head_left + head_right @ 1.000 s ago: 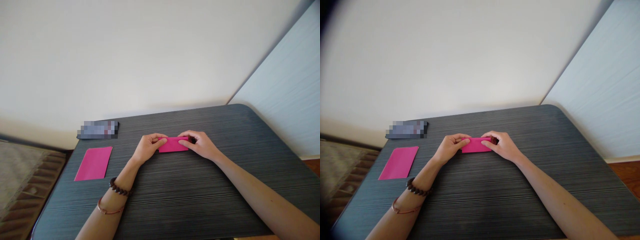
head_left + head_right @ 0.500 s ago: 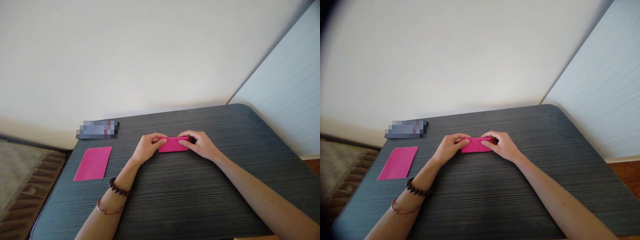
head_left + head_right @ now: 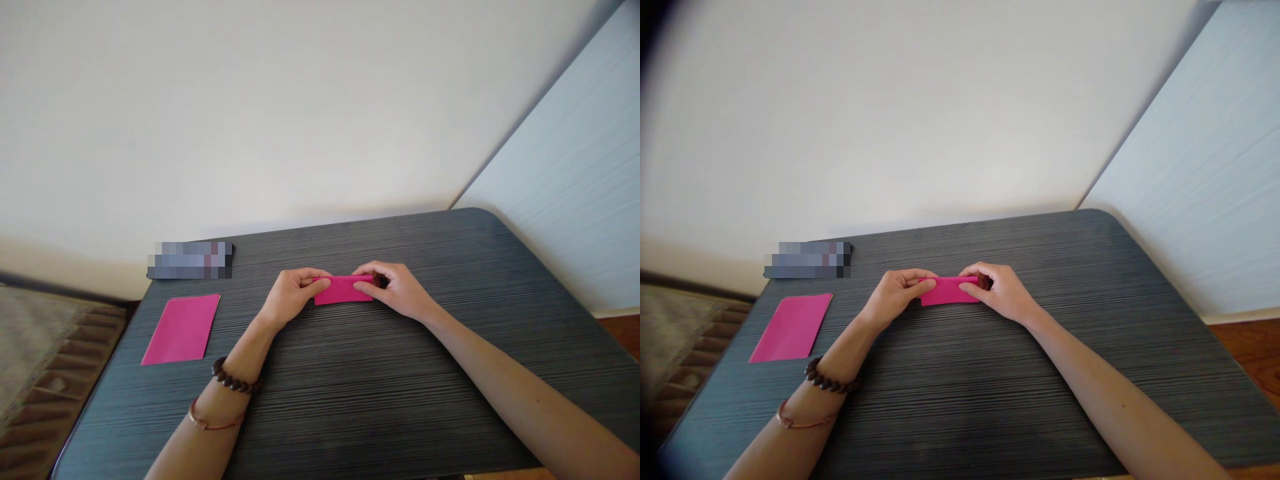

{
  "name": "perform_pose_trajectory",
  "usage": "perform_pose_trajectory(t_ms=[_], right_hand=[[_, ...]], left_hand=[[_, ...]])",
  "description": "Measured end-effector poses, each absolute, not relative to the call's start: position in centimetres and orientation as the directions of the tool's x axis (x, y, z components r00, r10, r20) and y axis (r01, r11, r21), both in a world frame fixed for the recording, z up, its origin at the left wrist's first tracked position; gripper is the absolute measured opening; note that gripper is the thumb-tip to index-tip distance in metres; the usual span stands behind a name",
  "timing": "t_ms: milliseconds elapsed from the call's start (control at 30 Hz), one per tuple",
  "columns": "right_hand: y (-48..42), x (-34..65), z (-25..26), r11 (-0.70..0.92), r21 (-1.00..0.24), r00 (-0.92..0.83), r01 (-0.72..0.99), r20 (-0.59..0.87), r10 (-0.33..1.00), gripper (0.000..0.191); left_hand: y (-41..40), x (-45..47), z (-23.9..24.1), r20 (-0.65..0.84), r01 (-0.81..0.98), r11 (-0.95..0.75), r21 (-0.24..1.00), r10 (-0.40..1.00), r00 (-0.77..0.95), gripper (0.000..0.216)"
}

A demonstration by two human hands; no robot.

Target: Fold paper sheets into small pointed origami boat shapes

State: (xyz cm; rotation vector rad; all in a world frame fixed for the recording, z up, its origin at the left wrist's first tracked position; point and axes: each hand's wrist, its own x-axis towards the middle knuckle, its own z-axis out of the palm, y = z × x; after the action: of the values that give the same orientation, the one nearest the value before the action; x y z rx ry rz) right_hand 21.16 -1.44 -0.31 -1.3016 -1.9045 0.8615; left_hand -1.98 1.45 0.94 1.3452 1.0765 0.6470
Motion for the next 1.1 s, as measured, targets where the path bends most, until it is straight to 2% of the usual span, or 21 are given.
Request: perform_pose_trajectory(t_ms=[367, 533, 733, 1100], right_hand=[[-1.4, 21.0, -0.1, 0.286, -0.815, -0.293, 0.503, 0.15, 0.944, 0.02], [-1.9, 20.3, 0.3, 0.321, -0.817, -0.32, 0.48, 0.178, 0.931, 0.018], [-2.2, 19.4, 0.4, 0.329, -0.784, -0.308, 0.526, 0.185, 0.933, 0.015], [-2.3, 19.2, 0.2, 0.365, -0.769, -0.308, 0.524, 0.229, 0.924, 0.01]], left_hand=[[1.4, -1.7, 1.0, -0.232, 0.233, 0.149, 0.961, 0.892, 0.389, 0.03], [0.9, -1.3, 1.3, -0.224, 0.292, 0.111, 0.95, 0.893, 0.39, 0.027], [0.5, -0.9, 1.3, -0.213, 0.382, 0.049, 0.923, 0.892, 0.4, 0.026], [0.0, -0.3, 0.9, -0.203, 0.387, 0.027, 0.922, 0.883, 0.424, 0.023]])
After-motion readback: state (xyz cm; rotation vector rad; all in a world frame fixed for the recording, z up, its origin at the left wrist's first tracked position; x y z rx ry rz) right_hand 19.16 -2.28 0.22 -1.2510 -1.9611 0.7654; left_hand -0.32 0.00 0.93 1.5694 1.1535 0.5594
